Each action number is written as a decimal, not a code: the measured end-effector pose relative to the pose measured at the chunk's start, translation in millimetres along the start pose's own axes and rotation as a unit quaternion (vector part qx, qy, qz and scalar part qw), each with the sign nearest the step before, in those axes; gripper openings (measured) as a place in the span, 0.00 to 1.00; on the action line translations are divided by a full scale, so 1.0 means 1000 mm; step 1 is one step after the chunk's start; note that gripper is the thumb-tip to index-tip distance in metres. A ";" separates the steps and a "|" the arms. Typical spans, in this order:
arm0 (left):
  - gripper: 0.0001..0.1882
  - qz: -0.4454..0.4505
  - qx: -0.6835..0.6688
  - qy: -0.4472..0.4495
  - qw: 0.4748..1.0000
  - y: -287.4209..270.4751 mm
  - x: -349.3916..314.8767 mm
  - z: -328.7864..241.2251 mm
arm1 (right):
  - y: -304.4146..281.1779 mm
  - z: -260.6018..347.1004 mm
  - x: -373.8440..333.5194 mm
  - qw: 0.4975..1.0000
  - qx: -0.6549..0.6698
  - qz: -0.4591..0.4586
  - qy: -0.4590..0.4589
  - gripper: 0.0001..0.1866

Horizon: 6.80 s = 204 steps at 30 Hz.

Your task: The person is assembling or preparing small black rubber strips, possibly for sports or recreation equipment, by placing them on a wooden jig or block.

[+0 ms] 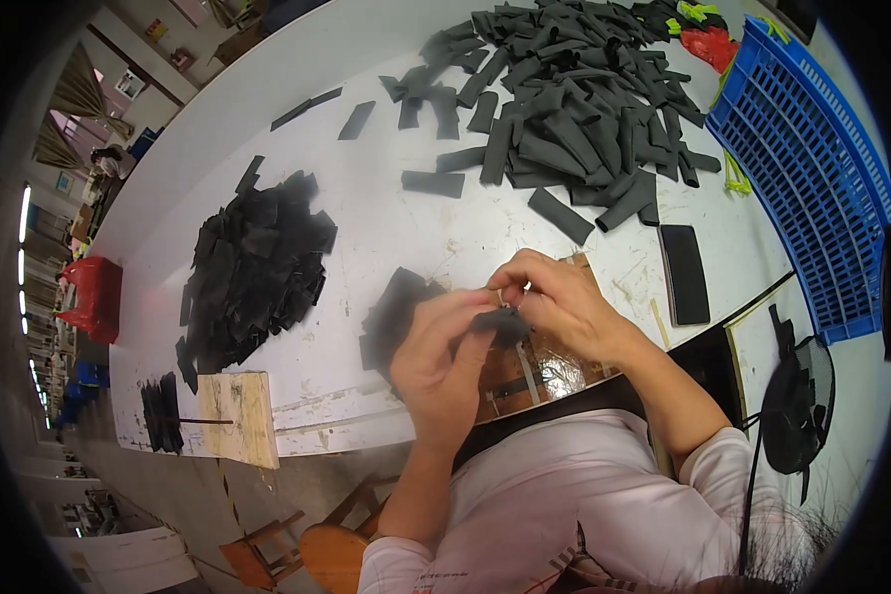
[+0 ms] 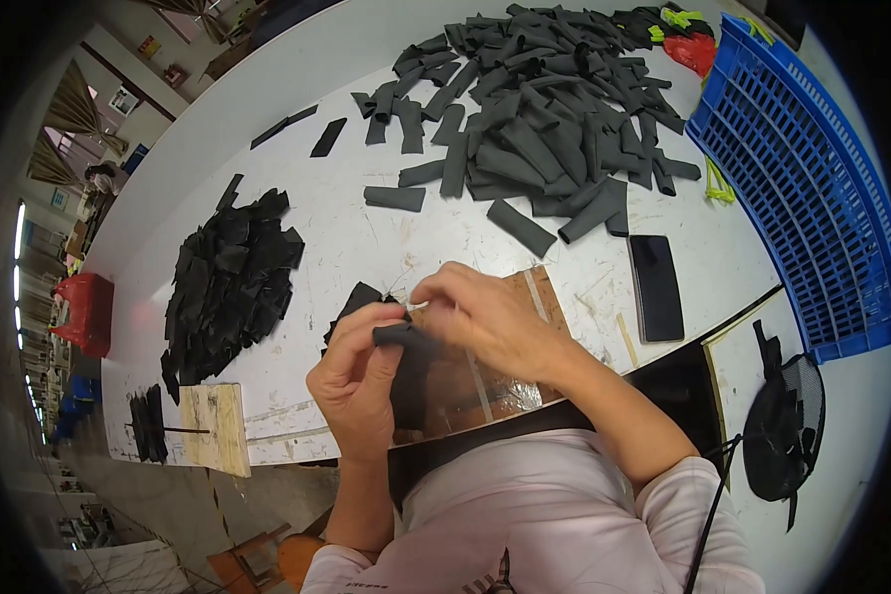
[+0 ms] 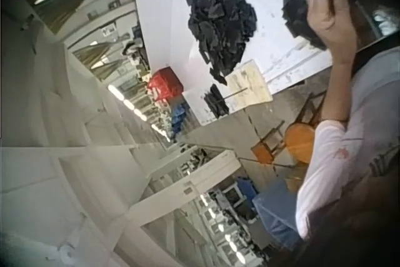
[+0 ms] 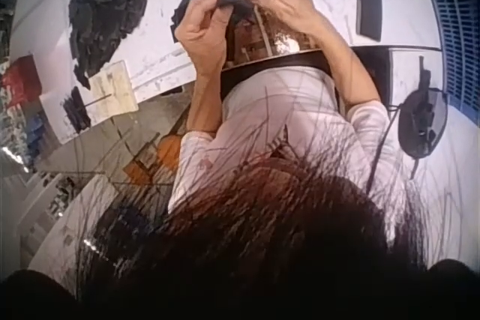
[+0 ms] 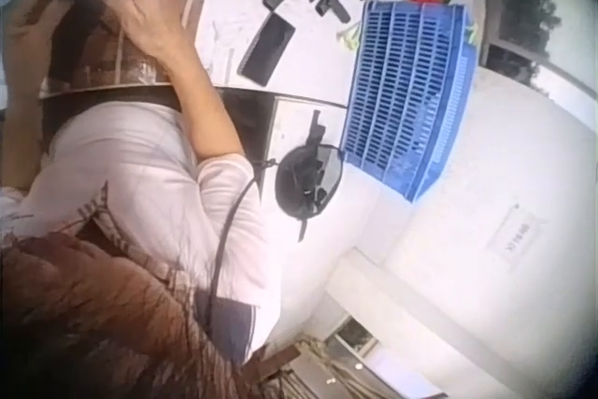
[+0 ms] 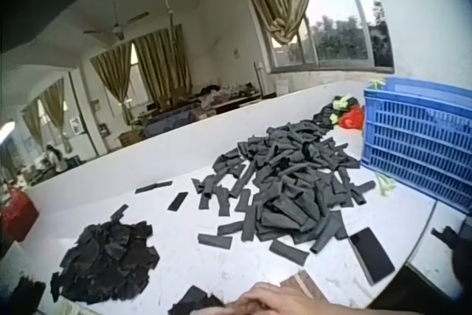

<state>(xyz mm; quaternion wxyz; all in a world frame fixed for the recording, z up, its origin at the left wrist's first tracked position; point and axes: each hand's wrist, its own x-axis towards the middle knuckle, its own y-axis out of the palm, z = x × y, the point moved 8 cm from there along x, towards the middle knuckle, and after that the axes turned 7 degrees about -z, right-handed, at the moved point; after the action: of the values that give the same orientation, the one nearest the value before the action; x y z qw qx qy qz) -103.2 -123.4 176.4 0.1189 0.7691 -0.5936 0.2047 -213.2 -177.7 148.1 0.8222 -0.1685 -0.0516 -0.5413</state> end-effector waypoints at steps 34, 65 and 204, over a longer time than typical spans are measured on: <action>0.10 -0.102 -0.203 -0.111 0.967 -0.027 0.001 0.027 | 0.022 0.014 -0.007 0.945 -0.275 0.107 -0.144 0.11; 0.04 -0.042 0.412 0.066 0.908 -0.039 -0.047 0.092 | 0.027 -0.050 -0.072 0.977 -0.042 0.089 0.191 0.17; 0.07 -0.090 -0.054 -0.104 0.989 -0.003 -0.037 -0.009 | 0.005 0.059 -0.026 0.992 -0.017 -0.057 -0.108 0.02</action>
<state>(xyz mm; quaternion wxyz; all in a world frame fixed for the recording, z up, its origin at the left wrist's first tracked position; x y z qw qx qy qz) -109.5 -86.6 167.8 0.1156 0.8292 -0.5410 0.0794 -214.0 -133.5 195.3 0.7765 -0.2366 -0.1404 -0.5669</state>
